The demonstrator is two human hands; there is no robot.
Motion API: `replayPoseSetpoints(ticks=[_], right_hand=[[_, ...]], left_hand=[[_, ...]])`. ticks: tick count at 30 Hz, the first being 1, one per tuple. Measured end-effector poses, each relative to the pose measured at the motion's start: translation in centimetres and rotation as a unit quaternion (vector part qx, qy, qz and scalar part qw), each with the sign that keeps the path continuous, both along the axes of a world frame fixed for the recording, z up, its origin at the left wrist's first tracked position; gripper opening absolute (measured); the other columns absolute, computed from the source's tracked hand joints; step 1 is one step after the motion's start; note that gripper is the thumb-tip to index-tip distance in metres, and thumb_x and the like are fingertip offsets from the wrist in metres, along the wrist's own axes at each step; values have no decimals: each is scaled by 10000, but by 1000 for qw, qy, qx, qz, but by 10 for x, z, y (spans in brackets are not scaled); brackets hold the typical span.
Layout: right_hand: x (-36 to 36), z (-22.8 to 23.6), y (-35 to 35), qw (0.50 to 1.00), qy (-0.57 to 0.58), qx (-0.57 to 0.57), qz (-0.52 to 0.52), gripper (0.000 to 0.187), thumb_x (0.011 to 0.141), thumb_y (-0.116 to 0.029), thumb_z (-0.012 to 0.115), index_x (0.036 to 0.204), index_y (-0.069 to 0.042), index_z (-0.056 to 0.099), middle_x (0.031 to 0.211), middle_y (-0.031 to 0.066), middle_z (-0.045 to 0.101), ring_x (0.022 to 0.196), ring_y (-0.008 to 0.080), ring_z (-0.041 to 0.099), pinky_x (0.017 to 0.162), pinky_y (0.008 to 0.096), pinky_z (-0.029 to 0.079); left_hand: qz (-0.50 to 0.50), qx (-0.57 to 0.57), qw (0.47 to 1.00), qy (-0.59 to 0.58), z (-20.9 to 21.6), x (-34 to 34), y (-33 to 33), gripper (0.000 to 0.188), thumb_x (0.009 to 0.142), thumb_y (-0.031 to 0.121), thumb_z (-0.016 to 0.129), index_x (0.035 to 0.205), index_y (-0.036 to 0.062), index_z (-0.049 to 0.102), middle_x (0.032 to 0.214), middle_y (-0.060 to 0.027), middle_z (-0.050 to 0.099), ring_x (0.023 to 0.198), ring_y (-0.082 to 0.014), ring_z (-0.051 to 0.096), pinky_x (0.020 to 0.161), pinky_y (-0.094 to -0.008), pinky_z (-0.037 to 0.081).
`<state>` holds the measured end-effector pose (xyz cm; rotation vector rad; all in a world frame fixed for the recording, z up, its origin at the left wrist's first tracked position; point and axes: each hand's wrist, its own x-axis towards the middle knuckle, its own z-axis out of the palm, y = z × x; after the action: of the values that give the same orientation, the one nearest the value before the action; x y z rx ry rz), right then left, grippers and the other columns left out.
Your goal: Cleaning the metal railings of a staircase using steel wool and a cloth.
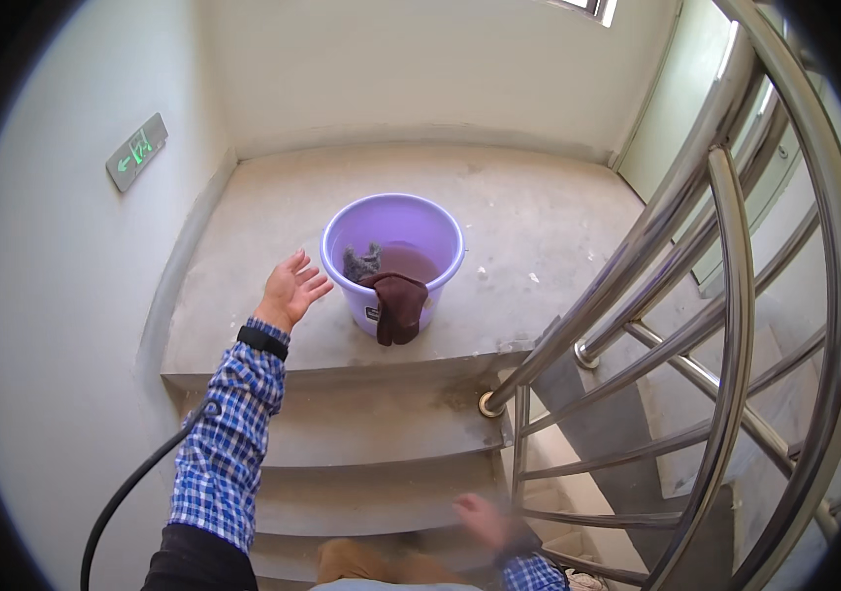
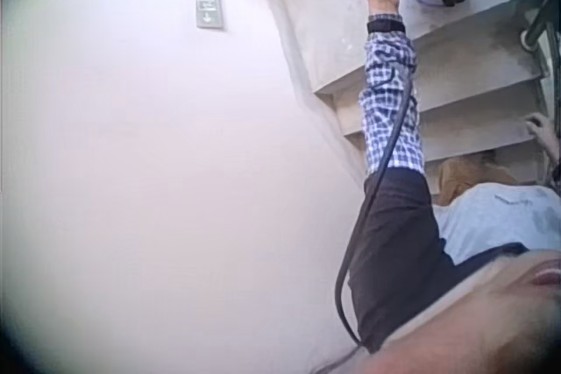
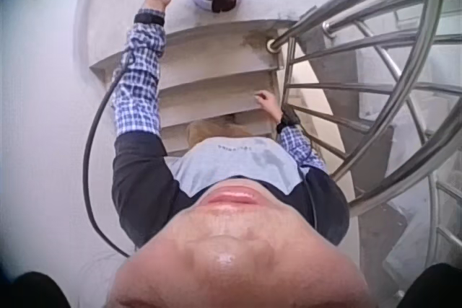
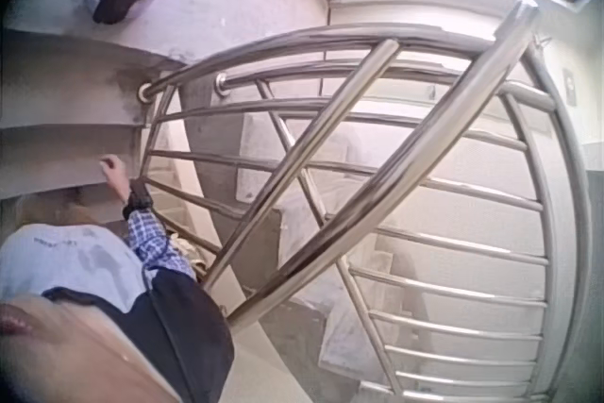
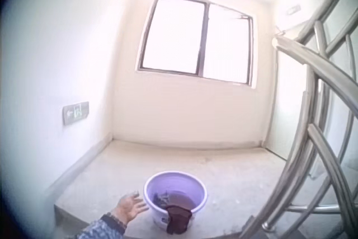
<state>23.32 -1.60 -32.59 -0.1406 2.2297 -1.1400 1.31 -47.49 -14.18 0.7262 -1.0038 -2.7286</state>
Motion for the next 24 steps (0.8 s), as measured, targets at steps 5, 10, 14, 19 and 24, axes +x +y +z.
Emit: replayPoseSetpoints(ticks=[5, 10, 14, 19, 24], right_hand=[[-75, 44, -67, 969, -145, -141, -145, 239, 853, -183, 595, 1034, -27, 585, 863, 62, 627, 732, 111, 605, 599, 225, 467], [-145, 71, -108, 964, -149, -138, -169, 228, 866, -182, 583, 1035, -29, 581, 874, 70, 626, 721, 133, 617, 588, 234, 482], [-171, 110, -128, 946, -185, -142, -226, 239, 849, -172, 595, 1030, -18, 570, 842, 68, 619, 693, 138, 617, 549, 258, 507], [-227, 220, -162, 916, -201, -193, -287, 291, 855, -176, 592, 1097, -27, 530, 910, 78, 601, 759, 149, 614, 558, 283, 537], [-309, 246, -213, 962, -78, -182, -187, 332, 853, -157, 587, 1150, -30, 508, 946, 64, 582, 822, 148, 595, 596, 253, 511]], left_hand=[[-16, 22, 996, -81, -44, 43, -38, 545, 884, 290, 511, 1287, -15, 308, 1309, -275, 273, 1200, -400, 338, 979, -489, 370], [-21, 67, 989, -129, -58, 40, -59, 499, 880, 280, 520, 1241, -20, 352, 1230, -250, 349, 1124, -367, 404, 951, -475, 398], [-32, 111, 989, -93, -37, 5, -77, 428, 880, 275, 527, 1182, -5, 410, 1148, -225, 425, 1041, -343, 466, 922, -460, 428], [-71, 147, 981, -108, 2, -45, -77, 411, 882, 272, 524, 1169, -2, 417, 1146, -223, 425, 1033, -339, 470, 918, -459, 429], [-122, 128, 971, -162, 5, -106, -45, 484, 870, 311, 539, 1237, 31, 392, 1240, -227, 350, 1141, -364, 384, 962, -479, 376]])
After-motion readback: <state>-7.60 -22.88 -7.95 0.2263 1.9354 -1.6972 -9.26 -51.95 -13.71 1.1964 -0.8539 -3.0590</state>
